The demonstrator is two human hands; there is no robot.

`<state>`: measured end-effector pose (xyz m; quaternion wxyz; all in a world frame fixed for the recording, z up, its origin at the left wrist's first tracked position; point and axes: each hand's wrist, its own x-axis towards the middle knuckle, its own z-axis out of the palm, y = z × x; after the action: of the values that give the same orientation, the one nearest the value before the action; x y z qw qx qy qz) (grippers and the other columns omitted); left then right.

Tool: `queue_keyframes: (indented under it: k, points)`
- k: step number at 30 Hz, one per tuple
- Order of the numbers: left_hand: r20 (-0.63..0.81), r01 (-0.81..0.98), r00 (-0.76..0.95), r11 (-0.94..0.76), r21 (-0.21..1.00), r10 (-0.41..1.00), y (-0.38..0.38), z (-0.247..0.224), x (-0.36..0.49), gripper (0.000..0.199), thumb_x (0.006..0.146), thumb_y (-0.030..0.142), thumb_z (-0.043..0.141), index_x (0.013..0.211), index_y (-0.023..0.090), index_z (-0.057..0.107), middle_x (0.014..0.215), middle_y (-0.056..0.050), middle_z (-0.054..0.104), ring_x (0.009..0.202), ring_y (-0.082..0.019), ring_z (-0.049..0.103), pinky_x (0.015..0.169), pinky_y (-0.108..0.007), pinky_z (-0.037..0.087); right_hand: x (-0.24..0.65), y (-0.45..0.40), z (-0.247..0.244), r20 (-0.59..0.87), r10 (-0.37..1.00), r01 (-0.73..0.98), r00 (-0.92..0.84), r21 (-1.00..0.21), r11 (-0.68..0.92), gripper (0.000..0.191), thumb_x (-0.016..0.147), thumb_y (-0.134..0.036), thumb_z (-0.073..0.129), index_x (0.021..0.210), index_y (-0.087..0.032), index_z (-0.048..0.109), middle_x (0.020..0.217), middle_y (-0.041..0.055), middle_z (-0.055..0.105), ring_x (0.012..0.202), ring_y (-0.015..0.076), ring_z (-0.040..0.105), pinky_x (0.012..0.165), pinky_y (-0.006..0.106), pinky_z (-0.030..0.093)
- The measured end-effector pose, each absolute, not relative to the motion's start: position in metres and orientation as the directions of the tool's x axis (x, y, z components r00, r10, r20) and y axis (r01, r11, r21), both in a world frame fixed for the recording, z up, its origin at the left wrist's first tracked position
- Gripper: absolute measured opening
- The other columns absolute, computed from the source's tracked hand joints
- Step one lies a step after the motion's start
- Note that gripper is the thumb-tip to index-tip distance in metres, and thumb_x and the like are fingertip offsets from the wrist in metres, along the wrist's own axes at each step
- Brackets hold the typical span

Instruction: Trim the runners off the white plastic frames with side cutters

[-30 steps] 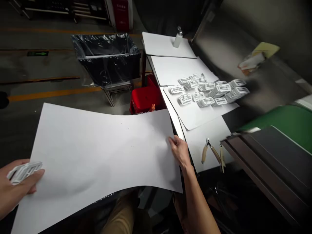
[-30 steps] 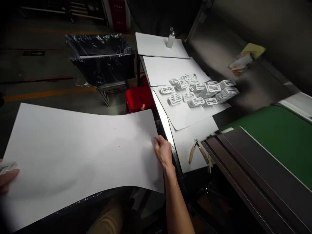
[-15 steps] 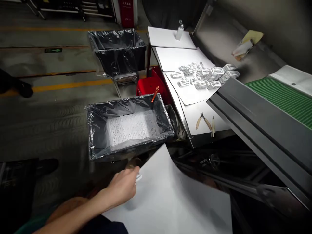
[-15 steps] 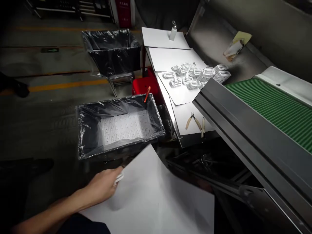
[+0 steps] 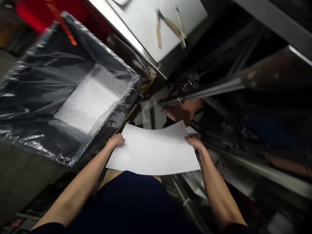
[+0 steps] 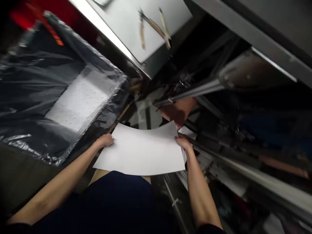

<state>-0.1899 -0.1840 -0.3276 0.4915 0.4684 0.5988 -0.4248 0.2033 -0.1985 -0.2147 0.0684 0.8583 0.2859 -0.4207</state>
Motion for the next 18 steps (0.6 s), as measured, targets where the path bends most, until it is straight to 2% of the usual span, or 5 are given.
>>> queue_keyframes:
  k: [5,11,15,18]
  points:
    - [-0.966,0.995,-0.045,0.103,-0.019,0.253,-0.156,-0.329,-0.193,0.029,0.079,0.03,0.053,0.095,0.008,0.064,0.09,-0.019,0.067,0.081,-0.029,0.065,0.064,-0.034,0.049,0.238,-0.245,-0.221,-0.8,0.309,0.334,0.514,-0.145,-0.931,0.024,0.088,-0.03,0.055,0.102,-0.011,0.06,0.095,0.0047,0.063,0.081,0.0151,0.062,0.073,0.031,0.052]
    - [-0.958,0.999,-0.032,0.015,-0.029,0.286,-0.137,-0.34,-0.173,0.023,0.066,0.026,0.058,0.081,0.01,0.066,0.08,-0.02,0.068,0.081,-0.033,0.065,0.066,-0.035,0.048,0.225,-0.316,-0.239,-0.805,0.135,0.111,0.578,-0.087,-0.99,0.03,0.089,-0.032,0.054,0.112,-0.013,0.055,0.108,0.007,0.058,0.091,0.0175,0.06,0.077,0.036,0.052]
    - [-0.941,0.998,0.0,-0.062,-0.023,0.34,-0.133,-0.353,-0.14,0.026,0.064,0.026,0.059,0.083,0.01,0.067,0.089,-0.023,0.067,0.087,-0.037,0.064,0.069,-0.038,0.049,0.222,-0.371,-0.251,-0.778,-0.036,-0.065,0.628,-0.007,-0.998,0.031,0.089,-0.033,0.054,0.114,-0.014,0.054,0.111,0.0071,0.057,0.094,0.019,0.059,0.079,0.037,0.051]
    - [-0.918,0.995,0.048,-0.096,0.011,0.394,-0.135,-0.359,-0.116,0.032,0.065,0.027,0.058,0.091,0.01,0.065,0.098,-0.026,0.064,0.095,-0.039,0.061,0.071,-0.04,0.049,0.246,-0.413,-0.243,-0.692,-0.125,-0.163,0.711,0.011,-0.987,0.032,0.089,-0.032,0.053,0.115,-0.014,0.054,0.112,0.0079,0.057,0.095,0.0187,0.059,0.079,0.038,0.051]
